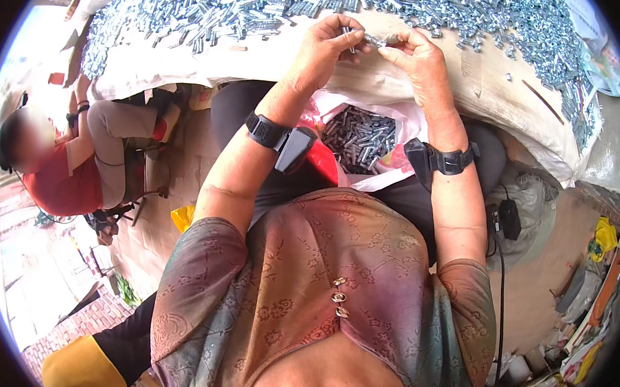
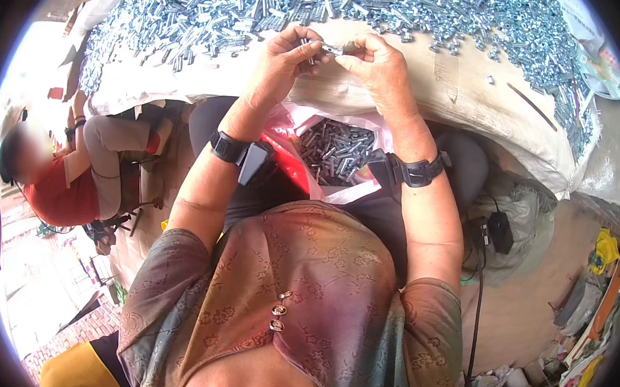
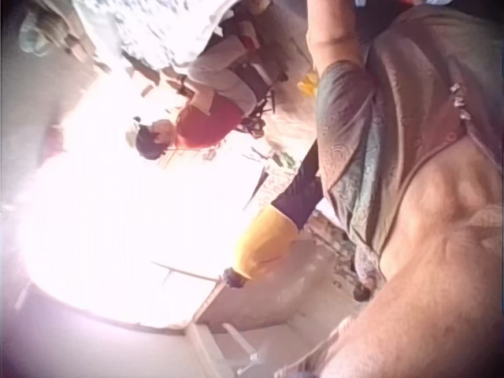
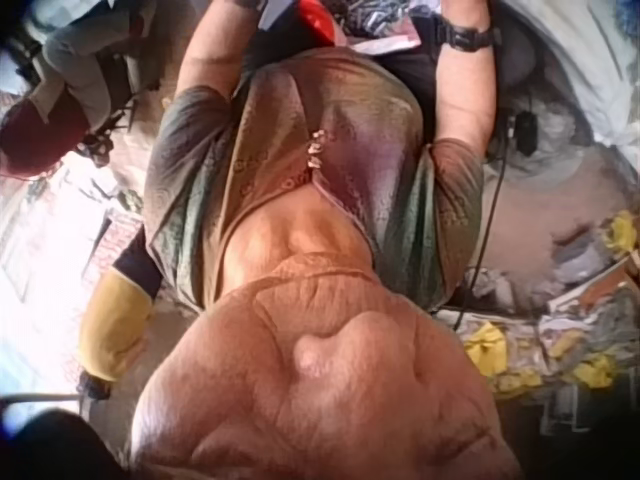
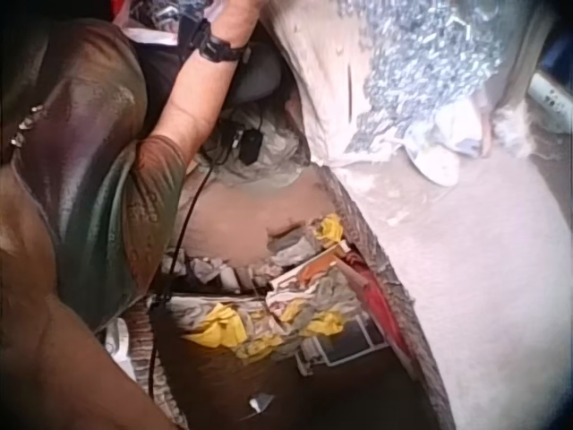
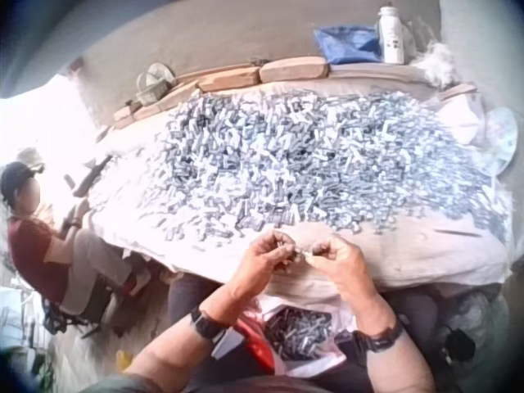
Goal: Sorting and inspecting small metal bolts at a table.
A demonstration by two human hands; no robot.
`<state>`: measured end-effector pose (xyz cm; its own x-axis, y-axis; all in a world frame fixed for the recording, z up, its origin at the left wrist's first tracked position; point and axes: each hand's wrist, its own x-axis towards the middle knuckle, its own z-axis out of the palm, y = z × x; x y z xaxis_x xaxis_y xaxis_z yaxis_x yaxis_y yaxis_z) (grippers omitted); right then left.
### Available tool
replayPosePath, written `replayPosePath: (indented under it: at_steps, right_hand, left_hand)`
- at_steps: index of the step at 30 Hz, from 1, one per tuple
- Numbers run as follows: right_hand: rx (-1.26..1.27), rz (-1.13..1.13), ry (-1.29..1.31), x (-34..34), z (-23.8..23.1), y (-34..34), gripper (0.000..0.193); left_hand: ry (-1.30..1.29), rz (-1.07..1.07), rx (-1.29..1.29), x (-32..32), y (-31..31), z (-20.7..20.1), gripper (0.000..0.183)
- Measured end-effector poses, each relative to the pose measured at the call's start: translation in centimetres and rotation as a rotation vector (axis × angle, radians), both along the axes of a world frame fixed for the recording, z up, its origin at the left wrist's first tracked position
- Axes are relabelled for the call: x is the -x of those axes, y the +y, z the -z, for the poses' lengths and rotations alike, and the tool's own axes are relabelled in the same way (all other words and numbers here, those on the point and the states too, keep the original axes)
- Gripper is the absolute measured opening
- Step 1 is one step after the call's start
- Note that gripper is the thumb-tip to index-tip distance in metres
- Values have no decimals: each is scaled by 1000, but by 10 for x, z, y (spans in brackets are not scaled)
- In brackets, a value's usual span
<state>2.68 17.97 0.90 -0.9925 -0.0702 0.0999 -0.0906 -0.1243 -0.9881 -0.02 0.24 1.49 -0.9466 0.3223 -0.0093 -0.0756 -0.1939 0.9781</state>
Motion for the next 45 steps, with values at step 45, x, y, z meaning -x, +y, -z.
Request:
replayPosePath:
  at_steps: [45]
  right_hand:
    - [-1280, 335, 478, 21, 13, 10, 20]
  left_hand:
    - [855, -264, 1115, 76, -19, 13, 19]
